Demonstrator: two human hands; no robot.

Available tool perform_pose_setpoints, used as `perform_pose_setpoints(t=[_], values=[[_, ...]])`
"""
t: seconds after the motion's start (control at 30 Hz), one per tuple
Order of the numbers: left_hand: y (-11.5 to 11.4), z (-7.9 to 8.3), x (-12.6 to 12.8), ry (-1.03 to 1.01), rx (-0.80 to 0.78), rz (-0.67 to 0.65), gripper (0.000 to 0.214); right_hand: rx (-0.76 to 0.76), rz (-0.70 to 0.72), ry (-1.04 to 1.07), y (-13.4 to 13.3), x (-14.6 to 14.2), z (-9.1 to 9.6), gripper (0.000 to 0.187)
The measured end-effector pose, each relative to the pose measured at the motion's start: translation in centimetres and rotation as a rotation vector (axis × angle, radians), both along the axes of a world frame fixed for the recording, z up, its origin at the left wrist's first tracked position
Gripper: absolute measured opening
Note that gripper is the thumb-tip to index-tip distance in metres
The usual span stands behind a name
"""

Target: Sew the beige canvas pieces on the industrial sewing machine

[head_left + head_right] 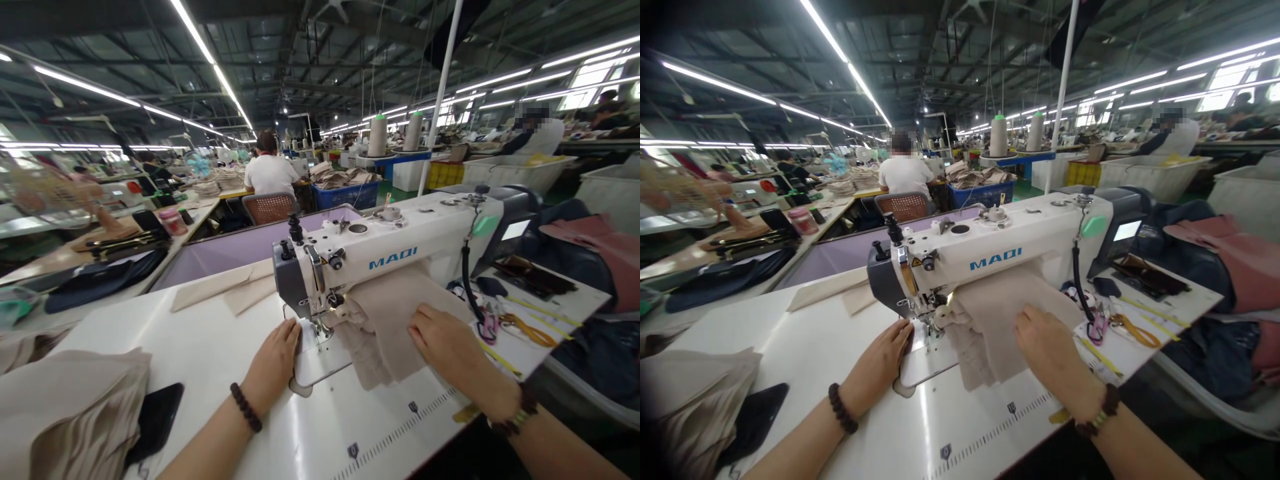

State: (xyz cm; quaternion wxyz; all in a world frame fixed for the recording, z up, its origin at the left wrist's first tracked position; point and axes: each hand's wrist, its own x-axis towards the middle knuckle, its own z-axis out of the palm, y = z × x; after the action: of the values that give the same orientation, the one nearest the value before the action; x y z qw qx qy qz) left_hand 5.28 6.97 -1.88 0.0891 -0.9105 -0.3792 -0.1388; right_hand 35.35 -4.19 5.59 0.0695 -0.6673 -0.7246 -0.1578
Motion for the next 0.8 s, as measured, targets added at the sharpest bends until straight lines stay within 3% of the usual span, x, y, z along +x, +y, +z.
perform_pose_setpoints(t=[0.2, 0.33, 0.47, 0.67, 0.8], values=[[0.1, -0.2, 0.1, -0.002, -0.010, 0.006, 0.036, -0.048, 0.010, -0.033, -0.6, -1.0, -1.2, 0.007], [-0.1, -0.3, 0.1, 0.006, 0.015, 0.019, 0.037, -0.028, 0.058, -0.024, -0.3, -1.0, -3.3, 0.025], [-0.4, 0.0, 0.3, 0.072, 0.019, 0.073, 0.039, 0.007, 0.067, 0.081, 0.1, -0.2, -4.3, 0.026], [-0.9, 0.3, 0.8, 0.065, -0.084, 0.143, 0.046, -0.107, 0.244, 0.650, 0.4, 3.1, -1.6, 0.020], [-0.8, 0.6, 1.0, 0.067, -0.120, 0.169, 0.046, -0.132, 0.127, 1.190, 0.9, 6.3, 0.9, 0.028]])
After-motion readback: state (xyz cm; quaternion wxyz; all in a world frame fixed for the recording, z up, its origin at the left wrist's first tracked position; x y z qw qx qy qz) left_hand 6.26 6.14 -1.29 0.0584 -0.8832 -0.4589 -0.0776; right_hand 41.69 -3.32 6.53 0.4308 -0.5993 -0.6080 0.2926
